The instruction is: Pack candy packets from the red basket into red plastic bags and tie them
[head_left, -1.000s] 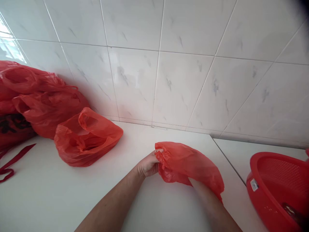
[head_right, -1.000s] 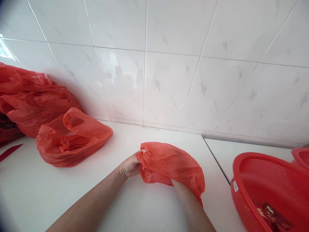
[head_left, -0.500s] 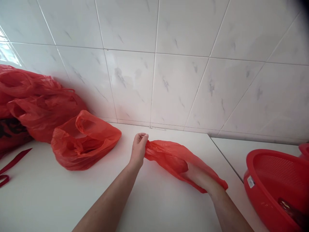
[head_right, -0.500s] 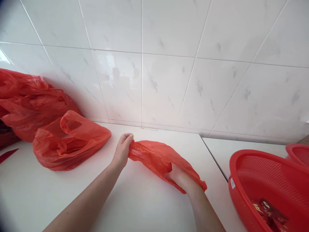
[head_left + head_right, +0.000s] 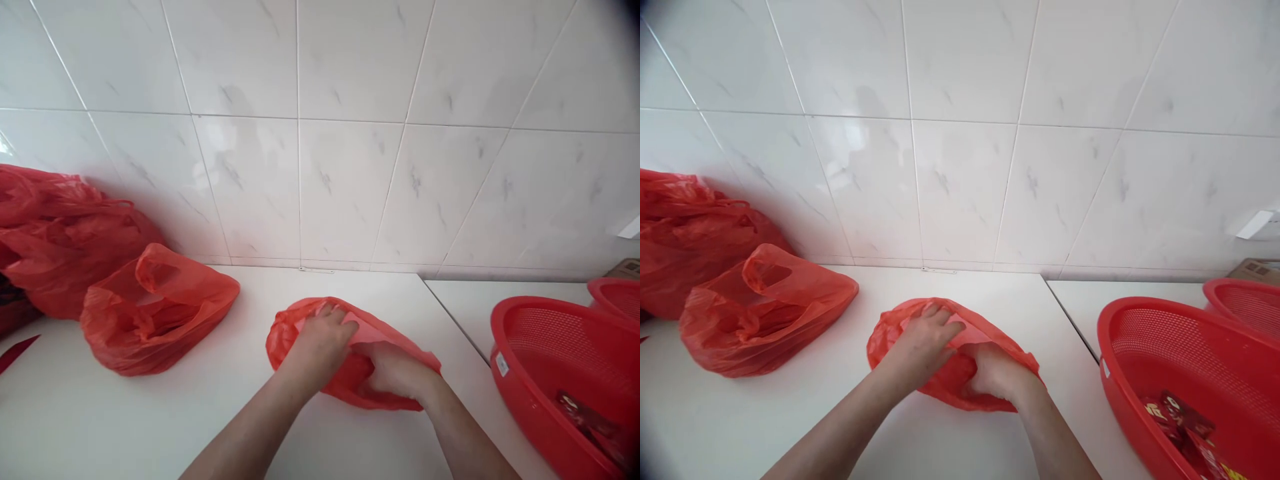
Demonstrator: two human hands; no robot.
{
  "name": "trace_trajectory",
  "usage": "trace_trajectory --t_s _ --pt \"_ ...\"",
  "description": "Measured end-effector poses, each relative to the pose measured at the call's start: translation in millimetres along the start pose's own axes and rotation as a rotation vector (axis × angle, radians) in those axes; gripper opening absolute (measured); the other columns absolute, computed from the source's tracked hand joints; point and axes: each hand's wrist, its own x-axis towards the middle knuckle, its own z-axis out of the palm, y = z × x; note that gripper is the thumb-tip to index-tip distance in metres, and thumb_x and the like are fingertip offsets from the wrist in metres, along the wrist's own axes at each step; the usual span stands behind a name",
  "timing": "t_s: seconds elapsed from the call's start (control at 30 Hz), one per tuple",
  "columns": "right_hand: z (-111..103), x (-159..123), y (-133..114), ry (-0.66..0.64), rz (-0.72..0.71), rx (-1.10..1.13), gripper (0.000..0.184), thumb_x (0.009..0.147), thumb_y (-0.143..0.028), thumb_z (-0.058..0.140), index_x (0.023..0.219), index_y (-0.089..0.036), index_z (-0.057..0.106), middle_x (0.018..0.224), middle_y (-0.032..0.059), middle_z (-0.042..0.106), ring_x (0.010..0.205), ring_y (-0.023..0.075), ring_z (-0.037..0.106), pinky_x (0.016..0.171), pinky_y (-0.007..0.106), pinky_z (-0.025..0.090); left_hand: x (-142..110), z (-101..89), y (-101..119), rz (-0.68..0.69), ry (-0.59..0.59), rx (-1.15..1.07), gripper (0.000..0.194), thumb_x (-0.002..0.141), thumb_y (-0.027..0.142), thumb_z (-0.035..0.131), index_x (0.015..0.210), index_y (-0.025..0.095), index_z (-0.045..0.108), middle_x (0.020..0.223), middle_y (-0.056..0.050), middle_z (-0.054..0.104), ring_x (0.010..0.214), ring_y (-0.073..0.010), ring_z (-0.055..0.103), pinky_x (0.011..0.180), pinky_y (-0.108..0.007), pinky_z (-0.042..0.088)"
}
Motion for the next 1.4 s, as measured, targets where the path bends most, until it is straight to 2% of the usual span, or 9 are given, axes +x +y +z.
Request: trace_trajectory --t_s 0.1,0.17,0.37,0.53,0.7,0.83,0.97,1.13,1.4 --pt "-9 -3 -14 -0.345 0.016 -0.063 0.015 0.051 -0.011 0.066 0.050 -0.024 0.060 0.046 -0.0048 0.051 0.036 0.0082 0.037 0.041 0.023 0.021 -1 0.0 -27 -0.145 -0.113 0.215 0.056 0.060 0.016 0.065 0.114 0.027 0.055 0.112 -0.013 0.056 0.106 -0.0371 0.046 0.084 -0.053 0.036" --pt "-14 -3 -19 -0.406 -0.006 -0.069 0.016 0.053 -0.012 0.065 0.060 -0.027 0.065 0.054 -0.0040 0.057 0.041 0.0102 0.043 0.042 0.023 0.024 -4 -2.0 -37 -0.244 -0.216 0.284 0.068 0.052 0.020 0.070 0.118 0.024 0.053 0.107 -0.015 0.058 0.103 -0.0393 0.048 0.086 -0.058 0.033" --pt "-29 4 -15 -0.430 0.047 -0.177 0.029 0.063 -0.022 0.064 0.089 -0.032 0.069 0.078 -0.0009 0.067 0.067 0.0192 0.059 0.053 0.027 0.039 -11 -4.5 -44 -0.237 -0.409 0.197 0.063 0.052 0.020 0.065 0.114 0.021 0.057 0.101 -0.015 0.062 0.100 -0.0386 0.051 0.089 -0.055 0.033" --pt "-44 10 0 -0.582 0.075 0.217 0.039 0.076 -0.035 0.061 0.114 -0.027 0.062 0.102 0.0030 0.065 0.096 0.0211 0.059 0.086 0.036 0.043 -12 -6.5 -47 -0.196 -0.465 0.116 0.046 0.055 0.019 0.061 0.100 0.025 0.061 0.103 -0.011 0.062 0.098 -0.0336 0.054 0.089 -0.052 0.035" --pt "-43 18 20 -0.517 0.170 0.595 0.037 0.080 -0.038 0.061 0.112 -0.021 0.061 0.107 0.0078 0.063 0.102 0.0203 0.058 0.094 0.037 0.039 -12 -14.0 -44 -0.289 -0.502 0.037 0.057 0.063 0.025 0.059 0.120 0.030 0.053 0.120 -0.006 0.057 0.104 -0.0296 0.054 0.081 -0.038 0.043" --pt "-35 26 25 -0.294 0.200 0.691 0.031 0.080 -0.039 0.062 0.104 -0.020 0.062 0.088 0.0039 0.063 0.077 0.0131 0.059 0.069 0.025 0.046 -7 -20.8 -36 -0.328 -0.319 -0.077 0.033 0.075 0.032 0.053 0.108 0.028 0.057 0.109 -0.001 0.062 0.087 -0.0195 0.059 0.062 -0.026 0.043" --pt "-30 31 24 -0.058 0.165 0.782 0.029 0.077 -0.039 0.065 0.099 -0.021 0.061 0.074 -0.0011 0.057 0.063 0.0092 0.051 0.051 0.019 0.036 -1 -19.0 -22 -0.157 -0.107 0.012 0.010 0.080 0.021 0.048 0.078 0.020 0.057 0.077 0.000 0.062 0.068 -0.0140 0.055 0.053 -0.023 0.036" --pt "-30 31 19 0.050 0.131 0.720 0.028 0.076 -0.043 0.063 0.091 -0.020 0.061 0.056 -0.0063 0.043 0.047 0.0060 0.034 0.044 0.019 0.022 -6 20.0 11 0.216 0.100 0.113 0.022 0.082 0.012 0.043 0.063 0.017 0.051 0.058 0.000 0.052 0.053 -0.0112 0.045 0.049 -0.023 0.031" --pt "-23 24 -2 0.006 0.053 0.476 0.026 0.076 -0.045 0.060 0.084 -0.020 0.062 0.054 -0.0072 0.038 0.048 0.0067 0.028 0.046 0.021 0.021 -41 95.4 46 0.651 -0.109 0.083 0.019 0.080 0.025 0.054 0.064 0.019 0.047 0.057 0.003 0.053 0.049 -0.0120 0.047 0.044 -0.026 0.031"
